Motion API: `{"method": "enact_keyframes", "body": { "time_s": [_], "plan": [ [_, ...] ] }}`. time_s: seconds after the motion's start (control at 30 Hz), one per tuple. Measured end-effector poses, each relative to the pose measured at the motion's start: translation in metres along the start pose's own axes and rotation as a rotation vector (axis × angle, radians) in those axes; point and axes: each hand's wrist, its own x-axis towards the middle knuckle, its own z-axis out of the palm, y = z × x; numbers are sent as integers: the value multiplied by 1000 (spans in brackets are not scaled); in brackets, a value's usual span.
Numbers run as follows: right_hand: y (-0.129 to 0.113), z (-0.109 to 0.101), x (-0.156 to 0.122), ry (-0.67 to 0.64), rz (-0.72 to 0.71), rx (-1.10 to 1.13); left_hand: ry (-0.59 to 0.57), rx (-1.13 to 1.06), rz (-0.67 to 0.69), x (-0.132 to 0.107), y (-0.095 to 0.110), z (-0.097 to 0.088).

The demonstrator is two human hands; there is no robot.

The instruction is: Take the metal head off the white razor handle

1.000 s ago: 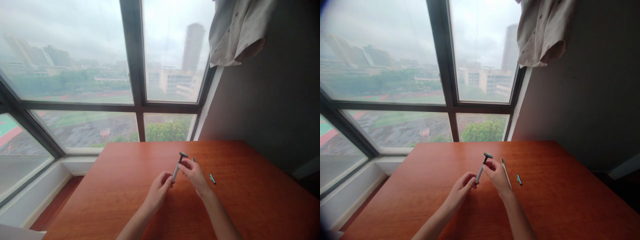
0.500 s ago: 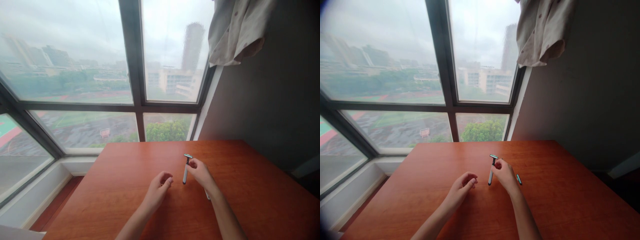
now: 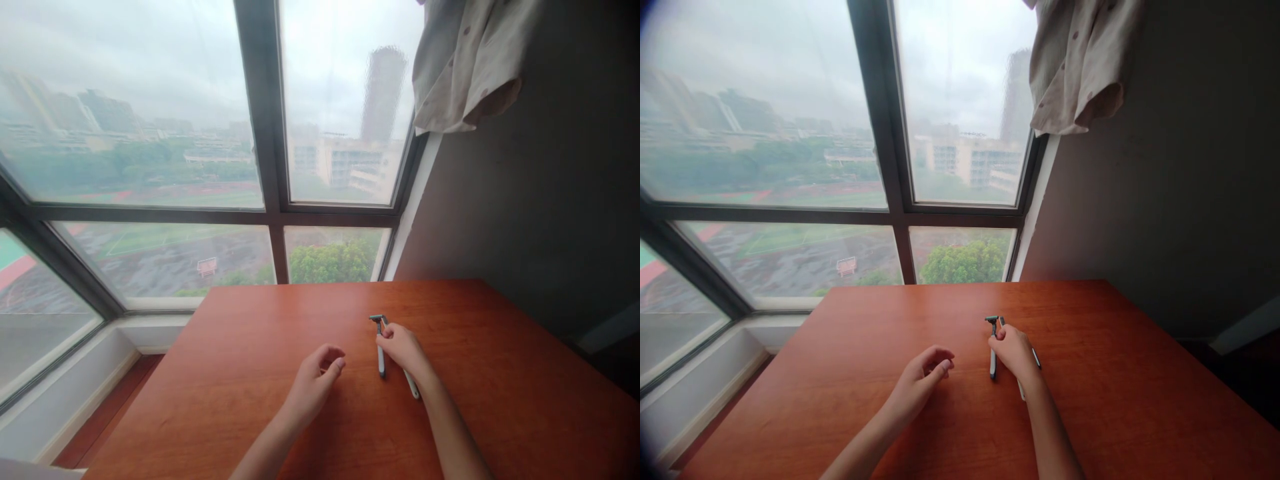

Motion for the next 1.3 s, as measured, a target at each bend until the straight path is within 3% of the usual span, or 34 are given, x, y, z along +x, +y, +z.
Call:
{"method": "enact_keyframes", "body": {
  "time_s": [0.4, 0.93, 1.3],
  "plan": [
    [15, -4, 7, 3, 30, 17, -6, -14, -19, -2, 7, 0],
    [17, -14, 7, 36, 71, -17, -10, -25, -26, -2, 7, -1],
    [2, -26, -12, -71, 51, -315, -2, 0, -29, -2, 9, -1]
  ]
}}
